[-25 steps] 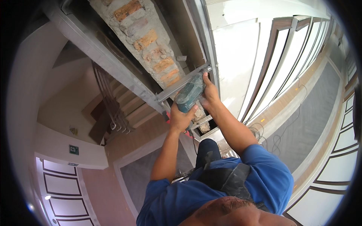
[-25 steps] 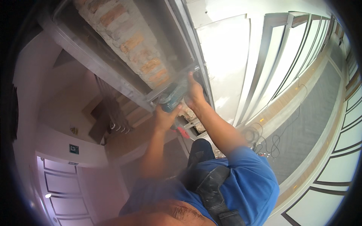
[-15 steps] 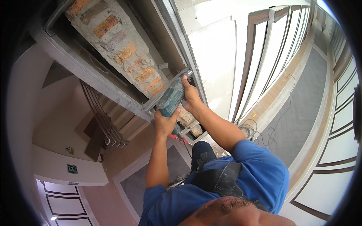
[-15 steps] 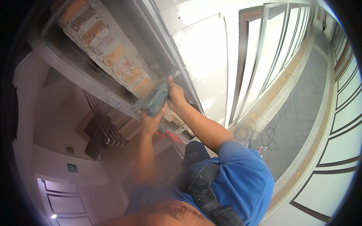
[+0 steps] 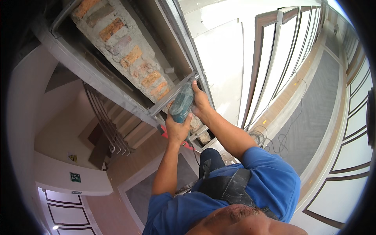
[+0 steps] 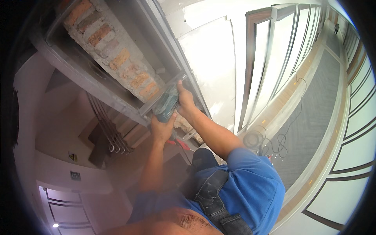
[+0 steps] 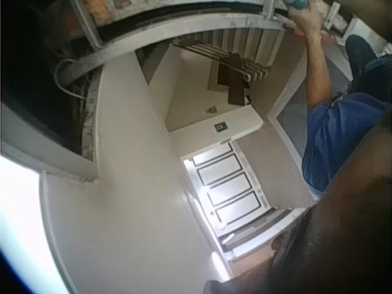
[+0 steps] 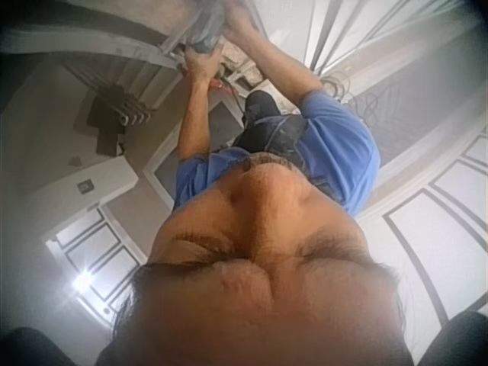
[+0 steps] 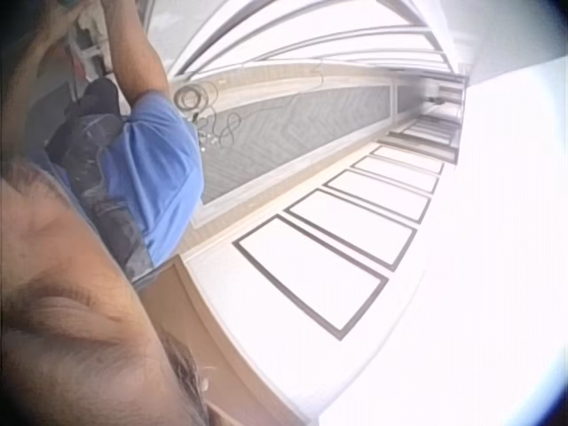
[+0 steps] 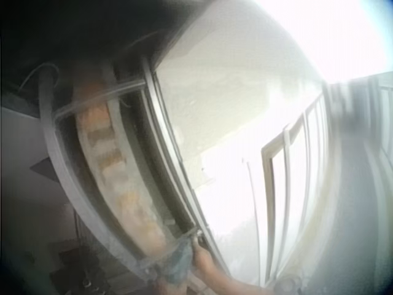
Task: The person uses a corded power drill to fasten a metal ceiling frame to a brick wall. They repeatedly position the drill, drive screws into the frame, and adjust their grip while working overhead.
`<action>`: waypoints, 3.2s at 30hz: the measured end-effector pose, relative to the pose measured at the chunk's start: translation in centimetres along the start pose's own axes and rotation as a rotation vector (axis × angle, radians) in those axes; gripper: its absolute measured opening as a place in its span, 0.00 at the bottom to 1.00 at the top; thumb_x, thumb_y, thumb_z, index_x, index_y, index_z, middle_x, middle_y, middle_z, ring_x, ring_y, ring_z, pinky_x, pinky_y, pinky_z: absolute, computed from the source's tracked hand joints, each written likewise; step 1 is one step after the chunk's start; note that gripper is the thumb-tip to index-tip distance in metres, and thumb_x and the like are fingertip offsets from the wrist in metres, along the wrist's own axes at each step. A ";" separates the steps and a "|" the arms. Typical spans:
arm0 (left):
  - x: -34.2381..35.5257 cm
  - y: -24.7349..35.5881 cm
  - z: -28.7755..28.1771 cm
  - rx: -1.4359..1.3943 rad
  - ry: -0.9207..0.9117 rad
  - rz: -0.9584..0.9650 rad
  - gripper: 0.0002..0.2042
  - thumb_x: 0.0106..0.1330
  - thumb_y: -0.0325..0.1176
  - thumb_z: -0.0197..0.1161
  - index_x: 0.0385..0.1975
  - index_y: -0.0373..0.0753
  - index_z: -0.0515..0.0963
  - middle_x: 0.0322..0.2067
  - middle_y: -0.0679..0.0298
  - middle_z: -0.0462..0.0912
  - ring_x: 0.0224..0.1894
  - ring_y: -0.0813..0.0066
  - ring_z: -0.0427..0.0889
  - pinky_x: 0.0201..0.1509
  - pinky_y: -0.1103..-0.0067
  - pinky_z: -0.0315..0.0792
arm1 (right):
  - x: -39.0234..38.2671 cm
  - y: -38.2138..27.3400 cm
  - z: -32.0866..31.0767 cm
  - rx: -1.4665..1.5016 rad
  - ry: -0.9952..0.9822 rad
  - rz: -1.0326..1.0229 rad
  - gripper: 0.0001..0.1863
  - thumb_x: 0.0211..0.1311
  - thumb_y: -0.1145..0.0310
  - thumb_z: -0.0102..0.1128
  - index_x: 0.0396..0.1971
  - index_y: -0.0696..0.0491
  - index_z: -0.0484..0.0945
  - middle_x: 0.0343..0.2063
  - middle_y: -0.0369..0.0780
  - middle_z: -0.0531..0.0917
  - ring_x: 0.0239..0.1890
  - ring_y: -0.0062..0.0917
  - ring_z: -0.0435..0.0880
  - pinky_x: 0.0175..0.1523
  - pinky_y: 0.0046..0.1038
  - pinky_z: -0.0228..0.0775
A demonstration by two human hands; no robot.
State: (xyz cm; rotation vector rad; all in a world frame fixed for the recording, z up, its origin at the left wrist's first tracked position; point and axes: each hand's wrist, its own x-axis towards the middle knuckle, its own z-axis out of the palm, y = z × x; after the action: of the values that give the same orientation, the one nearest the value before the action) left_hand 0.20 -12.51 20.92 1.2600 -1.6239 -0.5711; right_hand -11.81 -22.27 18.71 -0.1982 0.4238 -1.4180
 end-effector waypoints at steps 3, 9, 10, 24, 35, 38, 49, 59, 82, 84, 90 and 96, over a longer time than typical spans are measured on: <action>-0.3 -0.2 0.2 -0.029 0.012 0.004 0.27 0.61 0.32 0.74 0.58 0.30 0.75 0.53 0.52 0.83 0.56 0.61 0.82 0.63 0.69 0.72 | 0.0 0.0 -0.1 -0.009 -0.015 -0.001 0.23 0.76 0.49 0.56 0.49 0.57 0.77 0.39 0.41 0.84 0.41 0.31 0.85 0.51 0.37 0.79; -0.1 -0.8 0.6 -0.159 0.011 -0.071 0.28 0.60 0.29 0.74 0.60 0.28 0.72 0.54 0.49 0.82 0.56 0.60 0.81 0.62 0.70 0.72 | 0.3 0.1 -0.2 -0.007 0.024 -0.010 0.22 0.77 0.51 0.56 0.48 0.58 0.77 0.39 0.42 0.84 0.40 0.33 0.84 0.50 0.36 0.79; 0.0 -0.9 0.7 -0.128 0.016 -0.054 0.29 0.60 0.28 0.74 0.60 0.28 0.72 0.54 0.49 0.81 0.56 0.60 0.81 0.62 0.70 0.72 | 0.4 0.1 -0.4 -0.024 0.025 -0.030 0.22 0.77 0.51 0.56 0.48 0.58 0.77 0.39 0.42 0.84 0.40 0.33 0.84 0.50 0.36 0.79; -5.8 -2.4 -0.4 -0.587 0.096 -0.205 0.18 0.68 0.22 0.67 0.56 0.29 0.76 0.53 0.53 0.81 0.52 0.67 0.83 0.55 0.72 0.79 | -1.4 1.3 -1.8 -0.211 -0.097 0.002 0.41 0.79 0.42 0.45 0.70 0.67 0.64 0.70 0.54 0.68 0.73 0.42 0.63 0.77 0.41 0.52; -12.2 -4.2 -4.7 -0.664 0.203 -0.281 0.21 0.68 0.24 0.64 0.61 0.32 0.72 0.50 0.52 0.83 0.48 0.64 0.86 0.37 0.72 0.84 | 5.6 1.5 -7.5 -0.317 0.076 -0.140 0.20 0.76 0.57 0.57 0.55 0.57 0.75 0.47 0.43 0.83 0.41 0.30 0.84 0.44 0.34 0.79; -12.8 -4.3 -4.9 -0.634 0.207 -0.254 0.20 0.68 0.24 0.64 0.59 0.32 0.73 0.48 0.53 0.83 0.46 0.65 0.87 0.37 0.72 0.84 | 6.4 0.6 -7.1 -0.401 0.276 -0.242 0.17 0.73 0.61 0.63 0.52 0.59 0.78 0.42 0.42 0.84 0.37 0.28 0.85 0.38 0.30 0.80; -13.1 -4.6 -3.6 -0.641 0.228 -0.211 0.16 0.67 0.22 0.67 0.54 0.29 0.78 0.46 0.55 0.86 0.44 0.69 0.88 0.46 0.75 0.83 | 6.1 -3.3 -6.0 -1.854 0.203 -1.161 0.08 0.66 0.66 0.63 0.40 0.52 0.85 0.32 0.45 0.84 0.31 0.42 0.85 0.38 0.40 0.78; -14.1 -8.2 -3.3 -0.653 0.132 -0.215 0.18 0.66 0.23 0.68 0.54 0.27 0.75 0.46 0.53 0.84 0.44 0.64 0.88 0.42 0.74 0.84 | 5.4 -7.2 -0.5 -2.961 -0.412 -1.198 0.10 0.61 0.62 0.59 0.32 0.47 0.88 0.39 0.34 0.83 0.52 0.31 0.75 0.57 0.34 0.64; -15.3 -7.9 -4.0 -0.677 0.142 -0.288 0.19 0.67 0.23 0.67 0.57 0.28 0.74 0.48 0.52 0.84 0.45 0.64 0.88 0.36 0.74 0.84 | 8.0 -6.4 1.0 -3.298 -0.670 -1.089 0.09 0.59 0.63 0.62 0.33 0.47 0.90 0.38 0.33 0.86 0.49 0.28 0.81 0.52 0.32 0.66; -15.2 -7.1 -4.0 -0.680 0.156 -0.300 0.19 0.67 0.22 0.66 0.57 0.28 0.74 0.48 0.52 0.84 0.45 0.64 0.88 0.37 0.74 0.84 | 8.1 -6.3 1.2 -3.296 -0.688 -1.031 0.09 0.59 0.63 0.63 0.33 0.47 0.90 0.38 0.33 0.87 0.51 0.28 0.80 0.52 0.32 0.66; -14.9 -5.9 -4.0 -0.674 0.163 -0.308 0.18 0.67 0.22 0.66 0.56 0.28 0.74 0.48 0.51 0.84 0.44 0.65 0.88 0.37 0.74 0.83 | 7.3 -6.5 1.3 -3.267 -0.768 -1.097 0.09 0.59 0.63 0.63 0.34 0.46 0.90 0.42 0.33 0.87 0.53 0.29 0.80 0.55 0.33 0.66; -14.0 -4.2 -4.4 -0.636 0.171 -0.247 0.16 0.67 0.21 0.66 0.54 0.29 0.77 0.46 0.54 0.85 0.43 0.68 0.88 0.39 0.75 0.83 | 6.3 -6.7 1.4 -3.143 -0.785 -0.979 0.08 0.59 0.65 0.62 0.34 0.47 0.89 0.42 0.34 0.86 0.54 0.29 0.79 0.59 0.33 0.66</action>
State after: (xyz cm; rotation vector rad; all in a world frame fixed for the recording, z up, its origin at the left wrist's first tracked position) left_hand 6.02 -0.39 13.75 0.9916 -1.0246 -1.0093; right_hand -16.81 -29.62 21.47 2.2940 -0.9927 -0.1736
